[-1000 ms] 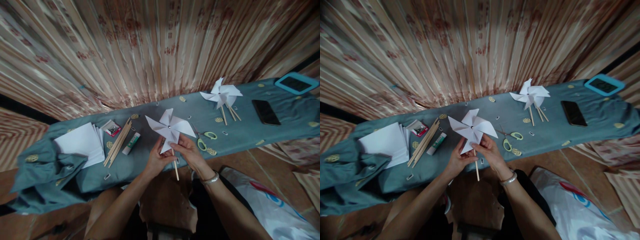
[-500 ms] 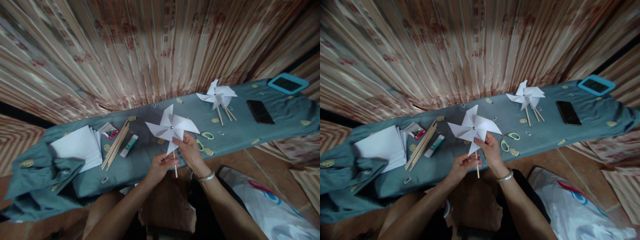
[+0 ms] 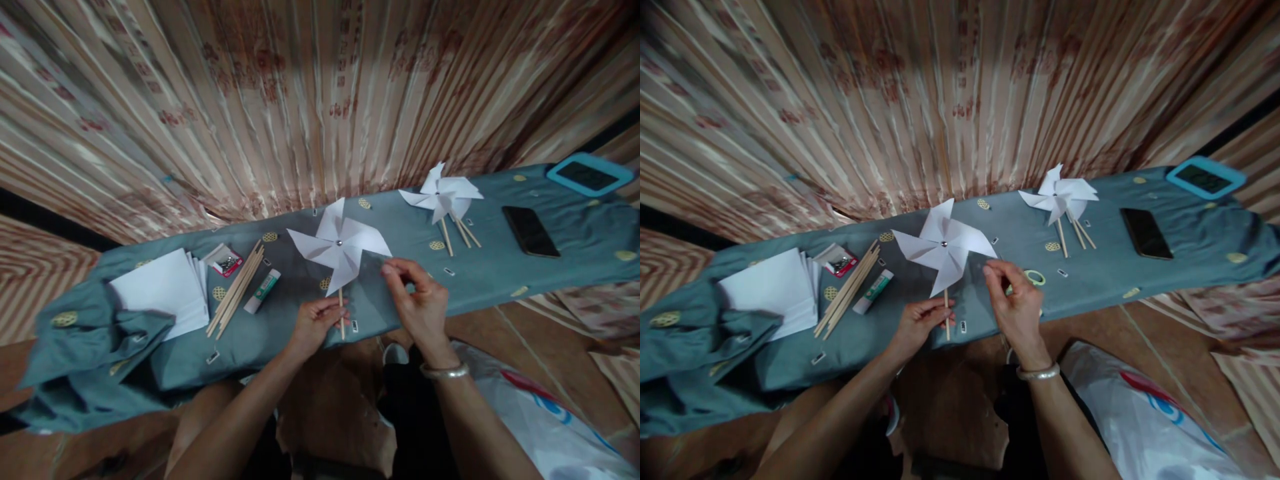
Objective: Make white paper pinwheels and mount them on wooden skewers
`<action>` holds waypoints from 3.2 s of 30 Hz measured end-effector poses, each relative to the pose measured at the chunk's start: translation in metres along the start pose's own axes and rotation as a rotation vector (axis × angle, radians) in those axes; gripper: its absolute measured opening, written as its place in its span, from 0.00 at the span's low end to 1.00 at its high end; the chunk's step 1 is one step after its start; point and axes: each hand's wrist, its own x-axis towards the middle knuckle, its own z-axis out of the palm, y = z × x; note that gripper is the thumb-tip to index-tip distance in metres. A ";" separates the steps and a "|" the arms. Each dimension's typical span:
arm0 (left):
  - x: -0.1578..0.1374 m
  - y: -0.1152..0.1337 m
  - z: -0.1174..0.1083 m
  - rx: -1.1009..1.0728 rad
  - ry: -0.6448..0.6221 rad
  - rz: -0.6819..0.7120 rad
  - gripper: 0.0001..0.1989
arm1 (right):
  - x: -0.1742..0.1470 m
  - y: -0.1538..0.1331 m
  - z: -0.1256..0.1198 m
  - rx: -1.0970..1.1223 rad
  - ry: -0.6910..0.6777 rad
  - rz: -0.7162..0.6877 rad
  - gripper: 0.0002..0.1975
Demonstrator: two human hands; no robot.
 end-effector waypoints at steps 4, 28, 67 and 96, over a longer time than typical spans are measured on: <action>-0.002 -0.005 0.004 -0.007 -0.029 -0.045 0.18 | 0.009 0.012 -0.008 -0.181 0.072 -0.164 0.14; 0.006 0.004 -0.001 -0.002 0.021 0.064 0.19 | -0.020 -0.006 0.031 0.290 -0.327 0.187 0.11; 0.004 -0.003 -0.002 0.011 0.044 0.042 0.18 | -0.004 -0.004 0.029 0.450 -0.154 0.409 0.12; -0.002 0.005 -0.002 -0.014 -0.020 -0.010 0.22 | 0.007 0.002 0.013 0.295 0.043 0.227 0.14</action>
